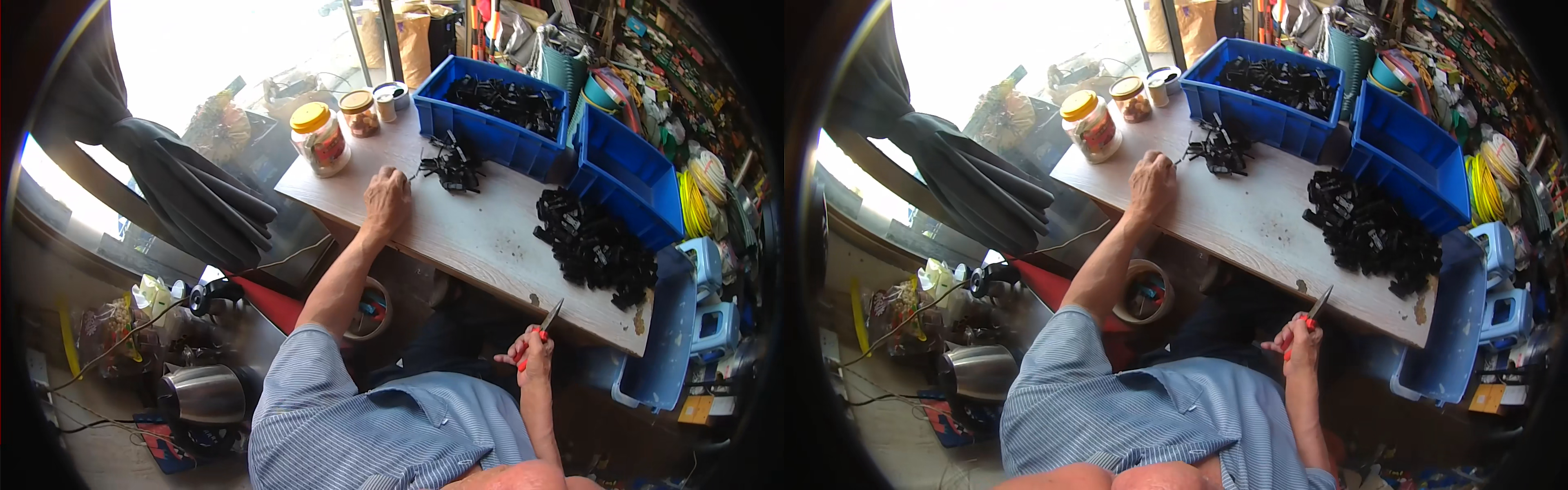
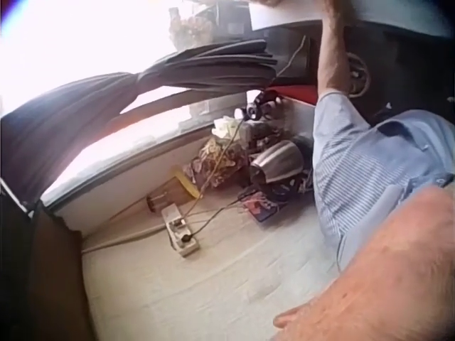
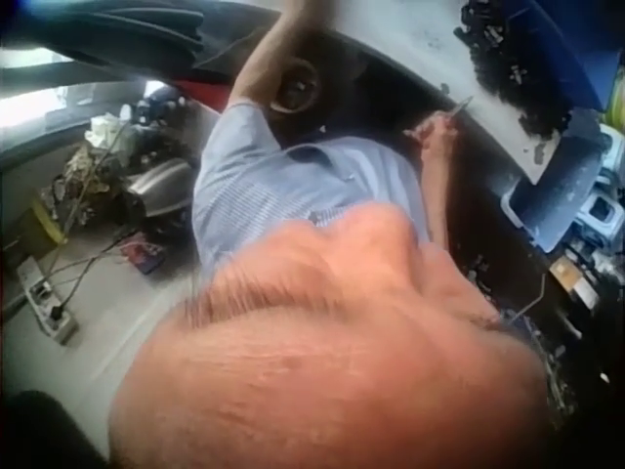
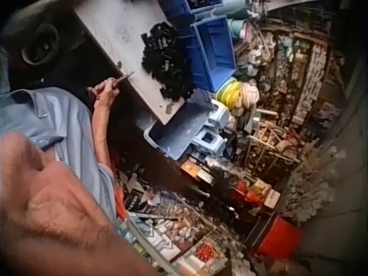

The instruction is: Assembling small black plastic components by hand and using clippers at a workbench.

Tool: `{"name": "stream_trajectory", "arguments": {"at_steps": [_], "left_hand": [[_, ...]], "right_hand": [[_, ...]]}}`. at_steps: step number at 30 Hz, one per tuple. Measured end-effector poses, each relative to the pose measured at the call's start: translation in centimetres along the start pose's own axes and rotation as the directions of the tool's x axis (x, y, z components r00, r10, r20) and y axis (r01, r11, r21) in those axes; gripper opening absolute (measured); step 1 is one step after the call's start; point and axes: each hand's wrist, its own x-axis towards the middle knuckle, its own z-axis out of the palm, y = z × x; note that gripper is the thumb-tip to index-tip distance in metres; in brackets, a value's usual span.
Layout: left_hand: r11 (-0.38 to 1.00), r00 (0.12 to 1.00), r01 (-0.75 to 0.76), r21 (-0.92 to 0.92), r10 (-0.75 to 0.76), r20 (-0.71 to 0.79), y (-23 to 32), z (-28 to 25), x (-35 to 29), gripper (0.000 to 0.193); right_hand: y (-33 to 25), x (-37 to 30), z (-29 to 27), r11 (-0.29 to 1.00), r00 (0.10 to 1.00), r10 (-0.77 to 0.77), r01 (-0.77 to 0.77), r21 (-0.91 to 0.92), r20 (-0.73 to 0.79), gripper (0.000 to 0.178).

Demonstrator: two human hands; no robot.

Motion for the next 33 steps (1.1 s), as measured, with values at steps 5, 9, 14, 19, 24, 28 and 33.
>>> {"name": "stream_trajectory", "arguments": {"at_steps": [5,9,14,19,24,28,33], "left_hand": [[0.953,0.988,0.146,-0.267,-0.156,-0.015,1.3,-1.9,-1.4,0.013],[0.458,0.862,0.496,-0.738,-0.361,0.356,5.3,-2.6,-5.3,0.018],[0.005,0.706,0.707,-0.707,-0.061,0.706,14.0,-4.9,-11.0,0.021],[-0.23,0.607,0.78,-0.582,0.052,0.793,18.3,-4.0,-15.0,0.023],[-0.254,0.58,0.793,-0.554,0.034,0.814,19.0,-3.9,-15.7,0.024],[-0.287,0.59,0.78,-0.556,0.04,0.807,19.2,-3.8,-16.0,0.025],[-0.317,0.585,0.774,-0.548,0.028,0.811,19.1,-3.4,-16.7,0.03]], "right_hand": [[0.1,0.1,0.2,0.999,0.998,0.025,-0.027,0.024,0.06,0.016],[0.1,0.3,1.3,1.0,0.994,0.008,-0.007,-0.013,0.113,0.016],[-1.3,0.5,3.5,0.999,0.989,-0.034,0.035,-0.006,0.145,0.014],[-0.5,1.7,2.7,0.98,0.976,-0.201,0.2,0.019,0.084,0.01],[0.5,2.1,1.8,0.979,0.977,-0.204,0.205,-0.003,0.054,0.012],[0.3,1.6,2.5,0.981,0.982,-0.188,0.189,0.034,-0.023,0.017],[0.4,1.7,1.9,0.981,0.981,-0.195,0.195,0.015,0.014,0.019]]}}
